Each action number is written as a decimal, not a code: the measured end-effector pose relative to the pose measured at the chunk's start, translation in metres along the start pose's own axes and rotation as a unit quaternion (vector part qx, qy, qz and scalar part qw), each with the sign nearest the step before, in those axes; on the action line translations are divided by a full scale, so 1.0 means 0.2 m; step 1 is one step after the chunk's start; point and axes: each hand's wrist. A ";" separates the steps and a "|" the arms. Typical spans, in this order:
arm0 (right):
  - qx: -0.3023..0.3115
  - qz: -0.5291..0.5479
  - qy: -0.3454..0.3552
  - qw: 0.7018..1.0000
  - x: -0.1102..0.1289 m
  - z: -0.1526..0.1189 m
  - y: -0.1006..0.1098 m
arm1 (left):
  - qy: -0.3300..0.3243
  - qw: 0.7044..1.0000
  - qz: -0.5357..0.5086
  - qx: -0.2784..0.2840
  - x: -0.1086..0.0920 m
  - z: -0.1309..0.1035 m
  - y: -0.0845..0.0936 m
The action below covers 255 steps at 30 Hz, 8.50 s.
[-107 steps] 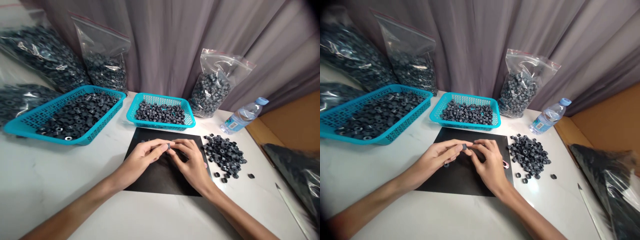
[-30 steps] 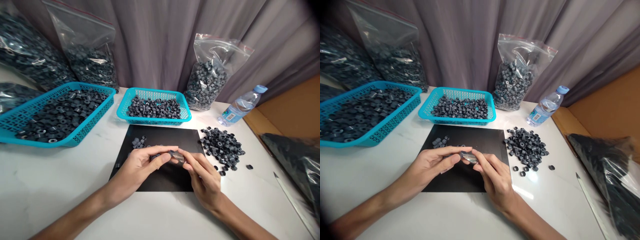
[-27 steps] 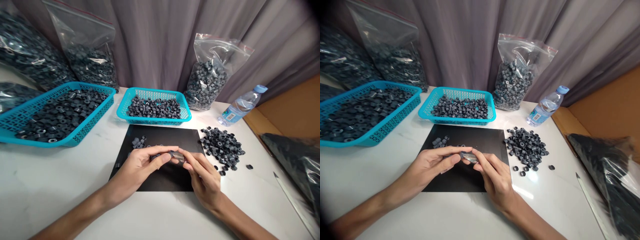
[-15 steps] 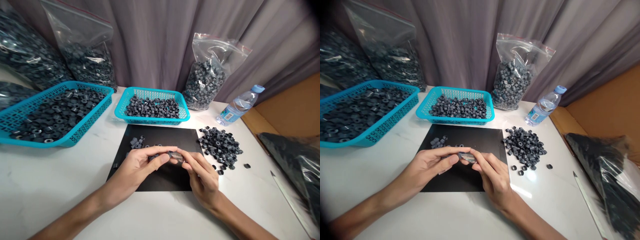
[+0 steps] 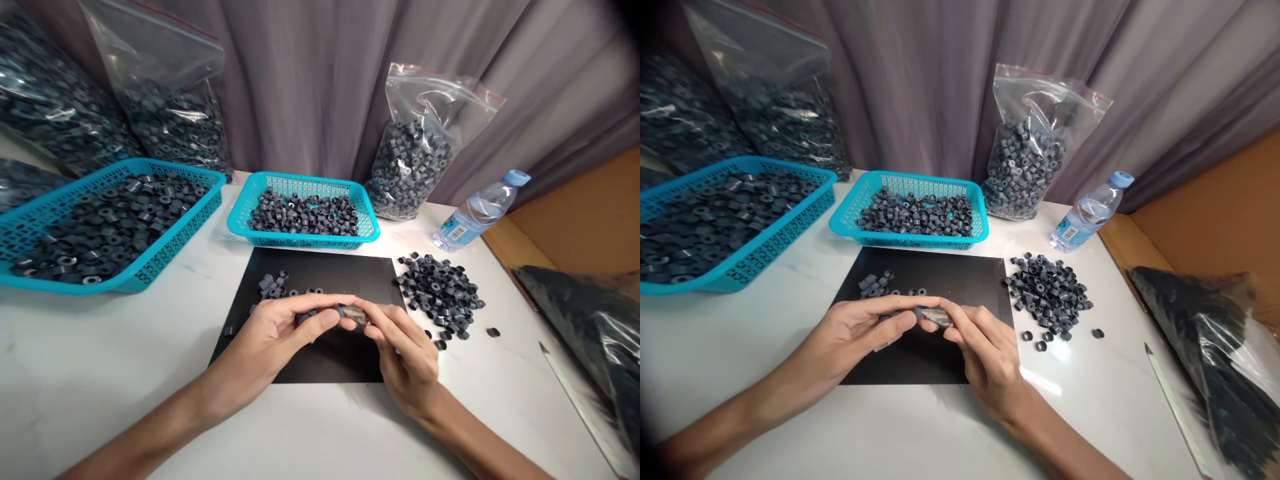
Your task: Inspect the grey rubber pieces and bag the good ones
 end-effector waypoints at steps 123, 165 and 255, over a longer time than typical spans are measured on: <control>0.013 -0.033 0.013 0.999 -0.03 0.01 0.00 | -0.023 1.000 0.002 0.014 0.04 0.03 0.02; 0.014 -0.037 0.019 0.999 -0.02 0.01 0.02 | -0.013 1.000 0.013 0.000 0.03 0.02 0.01; -0.002 -0.096 0.044 0.994 -0.03 -0.02 0.02 | -0.042 0.999 0.033 0.003 0.07 0.03 0.02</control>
Point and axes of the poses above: each hand's wrist, its own z-axis towards the middle knuckle, its own y-axis out of the back of the hand, x = y × z, and after that the axes turned 1 degree about -y, right-handed
